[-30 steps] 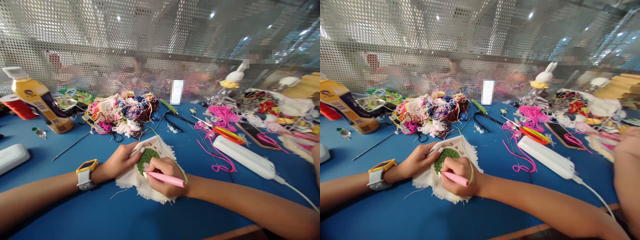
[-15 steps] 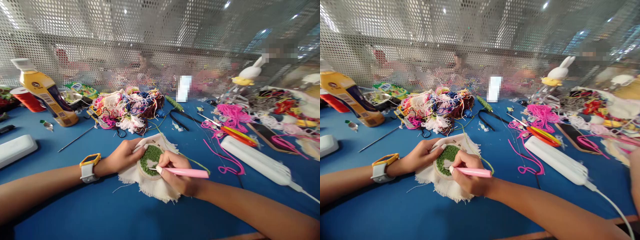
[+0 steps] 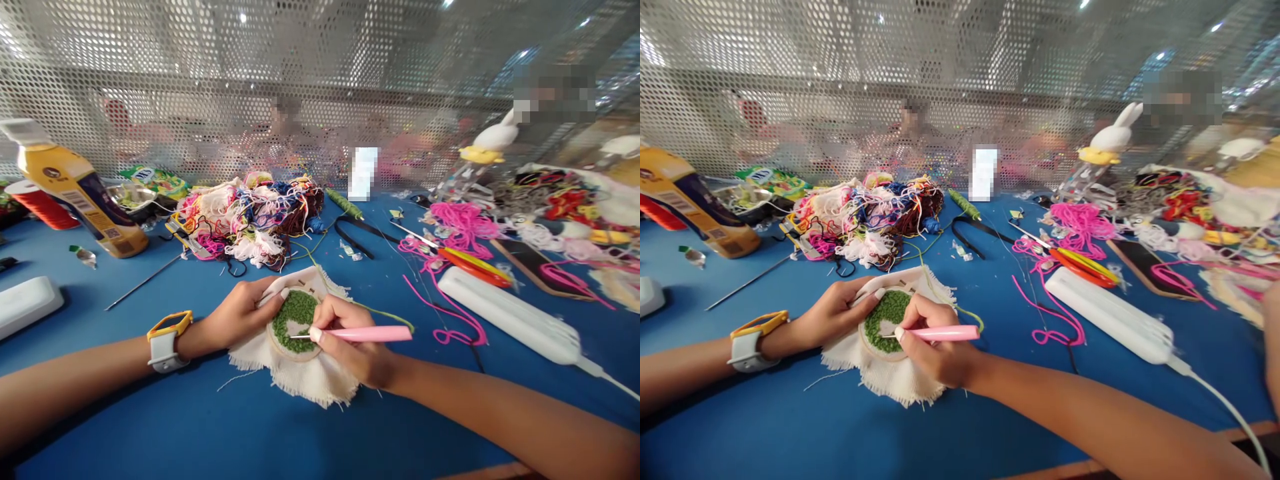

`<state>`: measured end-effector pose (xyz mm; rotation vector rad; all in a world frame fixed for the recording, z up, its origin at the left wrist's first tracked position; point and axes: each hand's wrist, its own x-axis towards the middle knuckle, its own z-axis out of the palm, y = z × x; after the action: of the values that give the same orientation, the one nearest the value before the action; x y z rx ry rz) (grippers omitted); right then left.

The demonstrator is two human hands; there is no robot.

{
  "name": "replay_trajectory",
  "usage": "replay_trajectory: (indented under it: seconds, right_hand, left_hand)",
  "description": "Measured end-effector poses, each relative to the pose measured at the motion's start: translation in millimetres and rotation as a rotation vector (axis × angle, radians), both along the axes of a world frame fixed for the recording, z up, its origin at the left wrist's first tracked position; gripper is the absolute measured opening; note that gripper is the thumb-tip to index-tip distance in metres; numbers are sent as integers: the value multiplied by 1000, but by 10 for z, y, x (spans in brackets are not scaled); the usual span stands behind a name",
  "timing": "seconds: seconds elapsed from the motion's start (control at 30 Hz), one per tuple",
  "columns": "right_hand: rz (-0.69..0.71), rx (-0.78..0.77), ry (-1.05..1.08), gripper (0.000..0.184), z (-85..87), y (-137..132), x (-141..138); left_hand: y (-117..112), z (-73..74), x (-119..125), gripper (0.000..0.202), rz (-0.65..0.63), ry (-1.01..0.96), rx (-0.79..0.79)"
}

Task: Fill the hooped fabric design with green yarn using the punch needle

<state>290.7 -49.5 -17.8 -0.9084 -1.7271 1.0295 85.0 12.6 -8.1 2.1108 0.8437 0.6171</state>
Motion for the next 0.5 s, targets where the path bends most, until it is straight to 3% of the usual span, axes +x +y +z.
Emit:
replay_trajectory:
  seconds: [0.3, 0.5]
  right_hand:
    - [22, -16, -101, 15, 41, -8, -8]
    - [34, -52, -15, 16, 21, 21, -1]
  left_hand:
    - [-9, 3, 24, 37, 49, 11, 54]
    - [3, -12, 6, 38, 38, 22, 4]
